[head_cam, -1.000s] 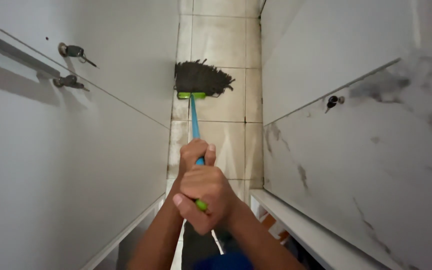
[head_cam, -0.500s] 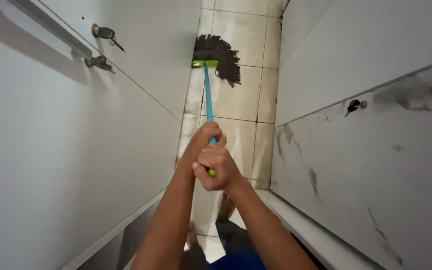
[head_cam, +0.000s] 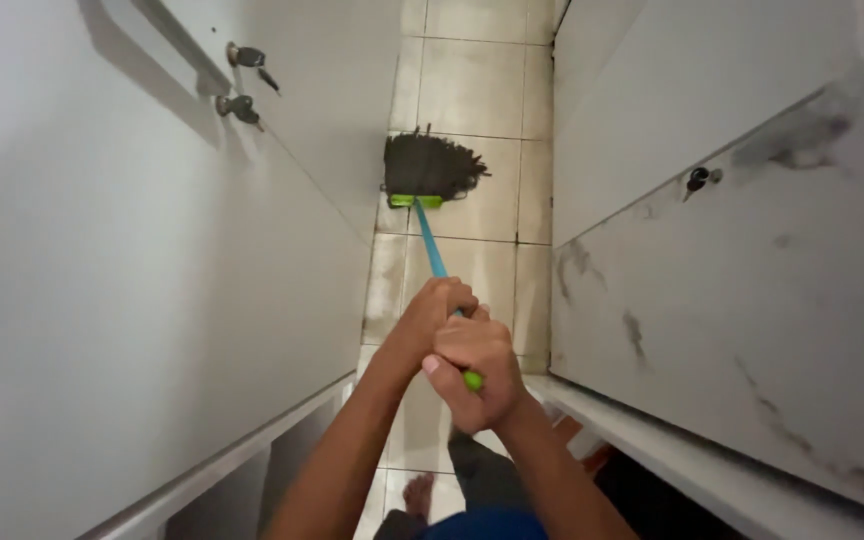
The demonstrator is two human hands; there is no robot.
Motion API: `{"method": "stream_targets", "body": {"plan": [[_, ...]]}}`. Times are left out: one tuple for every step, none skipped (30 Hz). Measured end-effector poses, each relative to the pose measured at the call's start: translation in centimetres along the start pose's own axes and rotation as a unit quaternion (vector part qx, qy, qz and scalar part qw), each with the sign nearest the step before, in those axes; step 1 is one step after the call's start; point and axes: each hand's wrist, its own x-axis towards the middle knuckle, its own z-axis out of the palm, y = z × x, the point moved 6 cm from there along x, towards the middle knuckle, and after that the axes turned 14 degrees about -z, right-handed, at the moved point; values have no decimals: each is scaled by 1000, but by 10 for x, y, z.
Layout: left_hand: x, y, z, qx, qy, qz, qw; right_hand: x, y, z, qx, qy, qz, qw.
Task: The person is mopping the floor in a narrow space between two white cabinets using a mop with a blue handle and a dark mop head.
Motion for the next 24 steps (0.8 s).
{"method": "stream_targets", "body": {"plan": [[-2, -1, -3, 11, -2, -5, 1000, -1, -2, 5, 11, 12, -17, 1000], [-5, -5, -3, 21, -3, -11, 1000, -3, -3, 11, 23, 22, -31, 999], [-9, -11, -3, 31, -5, -17, 999, -8, -3, 18, 16, 13, -36, 999], [-14, -18, -8, 16, 0, -16, 1000, -12, -2, 27, 11, 4, -44, 999], [-19, -27, -11, 1, 4, -14, 1000, -18, -1, 37, 7, -5, -52, 999], [-25, -36, -10, -18, 7, -13, 1000, -25, 3, 46, 4, -13, -46, 999], [-31, -46, -10, -14, 7, 8, 1000, -33, 10, 56, 0, -22, -40, 999], [-35, -56, -9, -11, 6, 31, 999, -40, 16, 65, -5, -29, -33, 999], [-37, -66, -8, -8, 4, 53, 999, -45, 23, 72, -14, -20, -40, 999], [-34, -92, 0, -194, -36, -70, 978, -51, 28, 77, -23, -13, -41, 999], [-30, -115, 14, -368, -74, -190, 907, -56, 32, 81, -32, -7, -41, 999], [-30, -133, 29, -523, -107, -299, 791, -58, 36, 82, -36, -3, -37, 999], [-26, -134, 21, -395, -75, -213, 890, -59, 38, 81, -39, 2, -33, 999], [-24, -130, 14, -253, -40, -117, 959, -59, 38, 82, -42, 5, -31, 999], [-27, -122, 10, -102, -3, -17, 995, -59, 38, 83, -51, 7, -15, 999], [-25, -125, 10, -73, -5, -25, 997, -56, 39, 83, -61, 11, -2, 998], [-23, -127, 11, -43, -7, -34, 998, -56, 39, 83, -71, 14, 12, 997], [-21, -129, 13, -13, -9, -41, 999, -57, 40, 83, -68, 12, 27, 997], [-21, -133, 16, -94, -23, -77, 992, -60, 40, 84, -65, 10, 43, 997], [-25, -137, 20, -176, -40, -113, 977, -64, 38, 86, -64, 7, 61, 996], [-31, -139, 23, -256, -56, -149, 953, -68, 30, 89, -70, 8, 51, 996], [-39, -132, 22, -164, -48, -108, 979, -74, 22, 94, -75, 10, 39, 996], [-51, -125, 20, -70, -40, -65, 995, -79, 14, 97, -81, 11, 28, 996], [-70, -118, 23, 25, -32, -30, 999, -88, 7, 99, -71, 10, 39, 997]]}}
